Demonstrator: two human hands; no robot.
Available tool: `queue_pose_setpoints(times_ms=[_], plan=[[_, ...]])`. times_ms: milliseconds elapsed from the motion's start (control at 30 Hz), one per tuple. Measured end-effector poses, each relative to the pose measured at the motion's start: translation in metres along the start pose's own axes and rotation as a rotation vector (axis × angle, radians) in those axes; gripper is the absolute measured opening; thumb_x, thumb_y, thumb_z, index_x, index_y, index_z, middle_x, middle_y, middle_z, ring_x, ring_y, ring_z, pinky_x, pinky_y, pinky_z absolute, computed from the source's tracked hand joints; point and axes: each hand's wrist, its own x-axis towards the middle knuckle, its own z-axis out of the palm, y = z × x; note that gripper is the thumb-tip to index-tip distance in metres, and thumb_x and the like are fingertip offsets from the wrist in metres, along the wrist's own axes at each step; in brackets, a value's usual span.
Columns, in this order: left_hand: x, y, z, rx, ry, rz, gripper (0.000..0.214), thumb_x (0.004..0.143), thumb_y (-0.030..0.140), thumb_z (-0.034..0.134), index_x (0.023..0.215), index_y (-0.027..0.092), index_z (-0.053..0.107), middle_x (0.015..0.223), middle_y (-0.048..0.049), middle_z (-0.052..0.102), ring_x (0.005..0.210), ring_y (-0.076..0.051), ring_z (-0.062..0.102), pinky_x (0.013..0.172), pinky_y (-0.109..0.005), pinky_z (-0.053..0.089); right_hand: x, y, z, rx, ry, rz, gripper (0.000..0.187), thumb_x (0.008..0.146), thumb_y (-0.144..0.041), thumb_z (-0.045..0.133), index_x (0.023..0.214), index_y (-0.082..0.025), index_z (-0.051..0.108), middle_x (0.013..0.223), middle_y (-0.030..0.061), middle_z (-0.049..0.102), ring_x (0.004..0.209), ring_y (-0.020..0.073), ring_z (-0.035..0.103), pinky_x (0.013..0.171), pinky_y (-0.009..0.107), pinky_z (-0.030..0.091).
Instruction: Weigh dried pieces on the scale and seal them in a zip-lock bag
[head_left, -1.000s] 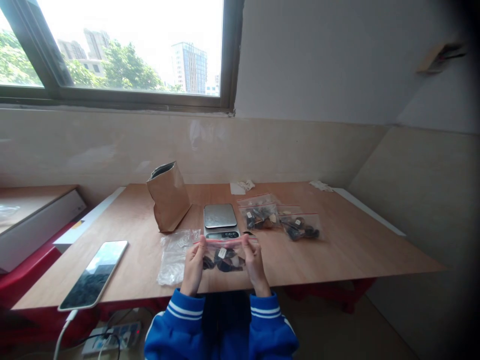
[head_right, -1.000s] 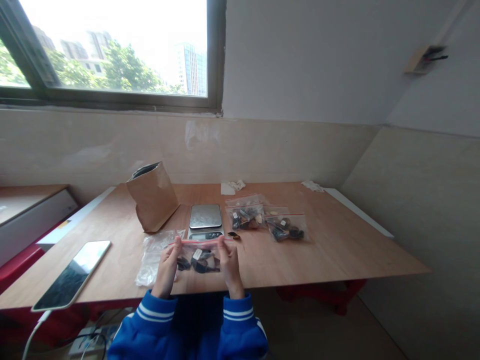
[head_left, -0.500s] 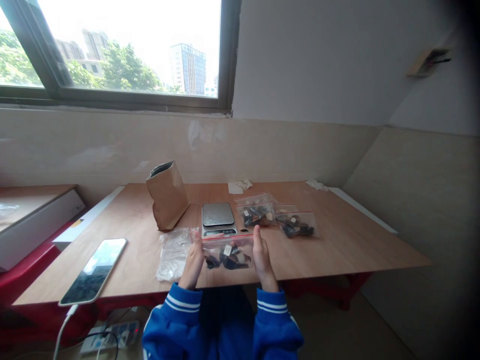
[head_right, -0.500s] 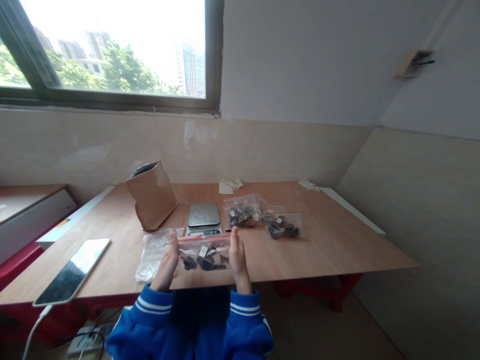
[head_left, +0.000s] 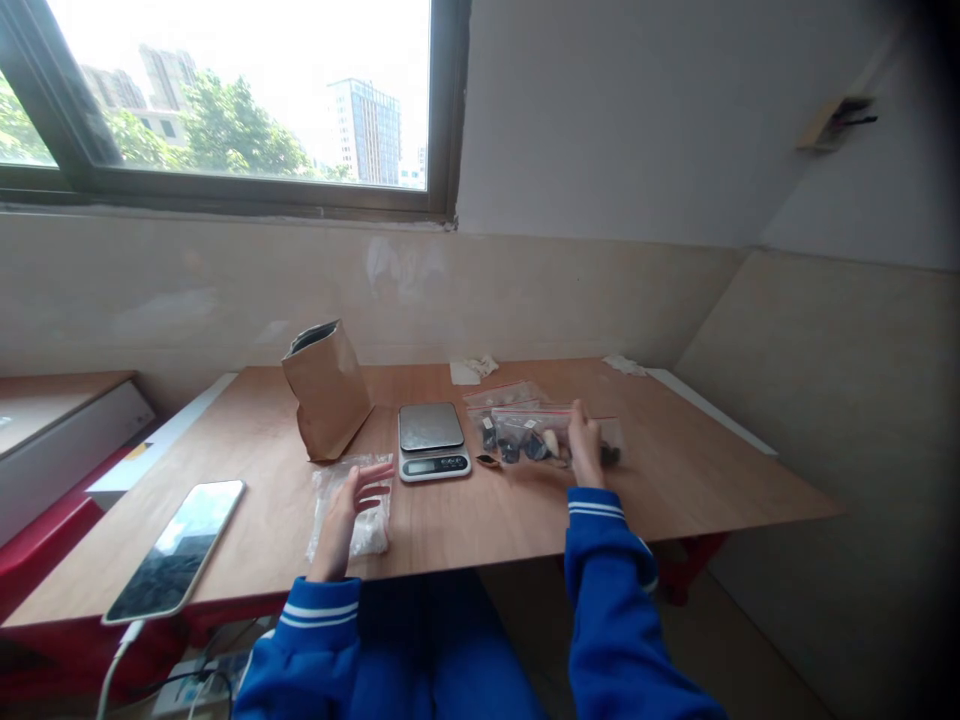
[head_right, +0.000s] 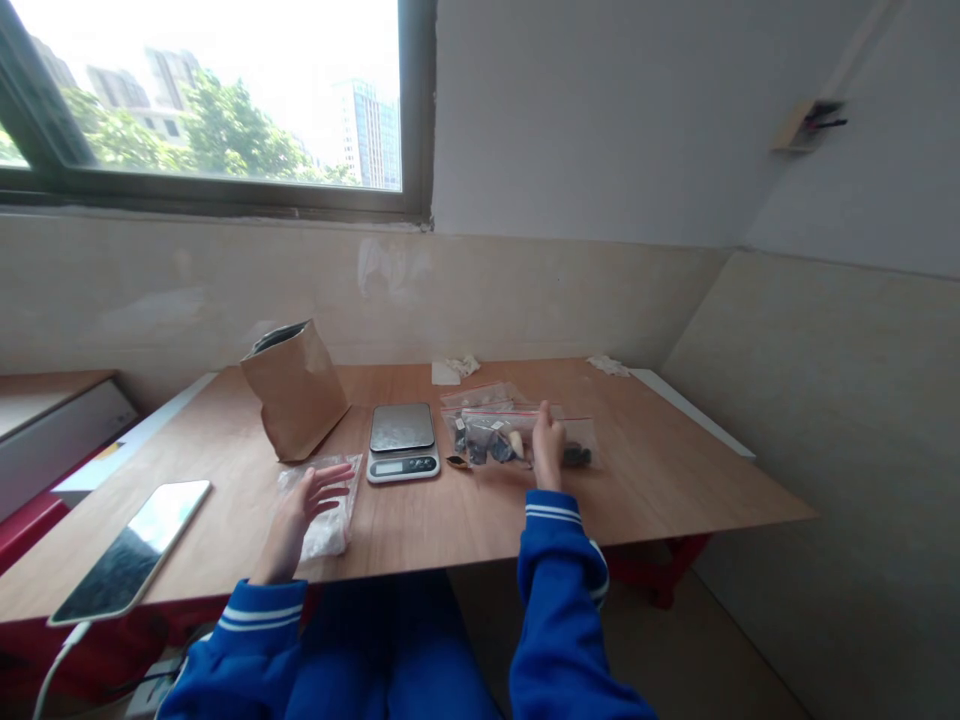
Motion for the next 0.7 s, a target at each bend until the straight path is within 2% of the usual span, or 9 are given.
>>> queue_pose_setpoints(times_ms=[133,200,267,333,400,467,533,633,700], plan=[[0.0,-0.001,-0.015,0.008,0.08,0.026,0.057,0.083,0.059,0.039,0.104,0.014,0.067,0.112,-0.0136,0.067,0.092,-0.025,0.064,0.08,-0.038,0.048,0.013,0.003,0.022,-0.11,0.01,-0.054,0.045,0.076,-0.057,0.05,0.072,-0.014,0.062,0.067,0.0128,0.067,0.072,0.0278,0.063,0.066,0.035,0.045],[0.0,-0.003,-0.023,0.017,0.131,0.039,0.056,0.082,0.059,0.04,0.103,0.014,0.066,0.111,-0.0131,0.067,0.094,-0.025,0.063,0.08,-0.038,0.048,0.011,0.006,0.027,-0.158,0.043,-0.098,0.043,0.076,-0.052,0.053,0.084,-0.011,0.062,0.085,0.0172,0.067,0.086,0.0287,0.061,0.075,0.037,0.044],[0.001,-0.004,-0.03,0.042,0.21,0.074,0.054,0.083,0.057,0.04,0.105,0.014,0.065,0.113,-0.0121,0.065,0.098,-0.026,0.061,0.082,-0.038,0.047,0.003,0.007,0.028,-0.197,0.09,-0.149,0.044,0.078,-0.047,0.052,0.101,-0.01,0.058,0.106,0.0211,0.062,0.103,0.0305,0.054,0.087,0.041,0.039],[0.002,-0.005,-0.036,0.086,0.331,0.142,0.05,0.083,0.054,0.043,0.109,0.016,0.061,0.118,-0.0104,0.062,0.105,-0.026,0.057,0.086,-0.039,0.046,-0.01,0.009,0.027,-0.259,0.144,-0.256,0.043,0.082,-0.042,0.048,0.111,-0.011,0.054,0.118,0.0212,0.054,0.115,0.0316,0.046,0.094,0.045,0.033],[0.007,-0.005,-0.041,0.15,0.462,0.223,0.048,0.08,0.051,0.051,0.115,0.019,0.056,0.123,-0.0097,0.056,0.111,-0.026,0.053,0.091,-0.041,0.044,-0.027,0.012,0.026,-0.336,0.157,-0.416,0.037,0.085,-0.037,0.043,0.113,-0.014,0.054,0.121,0.0187,0.051,0.116,0.0311,0.043,0.094,0.047,0.03],[0.018,-0.005,-0.047,0.237,0.564,0.28,0.058,0.073,0.049,0.061,0.122,0.02,0.049,0.13,-0.0107,0.048,0.116,-0.027,0.049,0.096,-0.043,0.041,-0.042,0.019,0.027,-0.394,0.102,-0.563,0.032,0.087,-0.032,0.04,0.11,-0.017,0.056,0.12,0.0157,0.051,0.112,0.029,0.045,0.093,0.045,0.032],[0.033,-0.007,-0.056,0.329,0.616,0.291,0.078,0.064,0.048,0.07,0.13,0.021,0.039,0.136,-0.0131,0.038,0.121,-0.03,0.043,0.099,-0.047,0.038,-0.054,0.03,0.028,-0.422,-0.017,-0.636,0.029,0.087,-0.03,0.04,0.107,-0.019,0.057,0.12,0.0139,0.05,0.11,0.0271,0.047,0.092,0.043,0.035],[0.061,-0.01,-0.071,0.445,0.599,0.235,0.108,0.05,0.047,0.079,0.137,0.019,0.023,0.141,-0.0175,0.023,0.13,-0.035,0.031,0.106,-0.052,0.03,-0.061,0.044,0.031,-0.48,-0.199,-0.678,0.032,0.087,-0.03,0.041,0.113,-0.019,0.055,0.126,0.0135,0.048,0.113,0.0272,0.045,0.094,0.044,0.036],[0.078,-0.011,-0.079,0.534,0.503,0.159,0.112,0.046,0.048,0.081,0.136,0.016,0.023,0.141,-0.0195,0.022,0.135,-0.039,0.02,0.108,-0.056,0.024,-0.061,0.048,0.033,-0.518,-0.278,-0.692,0.037,0.089,-0.031,0.039,0.121,-0.02,0.051,0.131,0.0137,0.045,0.118,0.0279,0.042,0.097,0.046,0.035]])
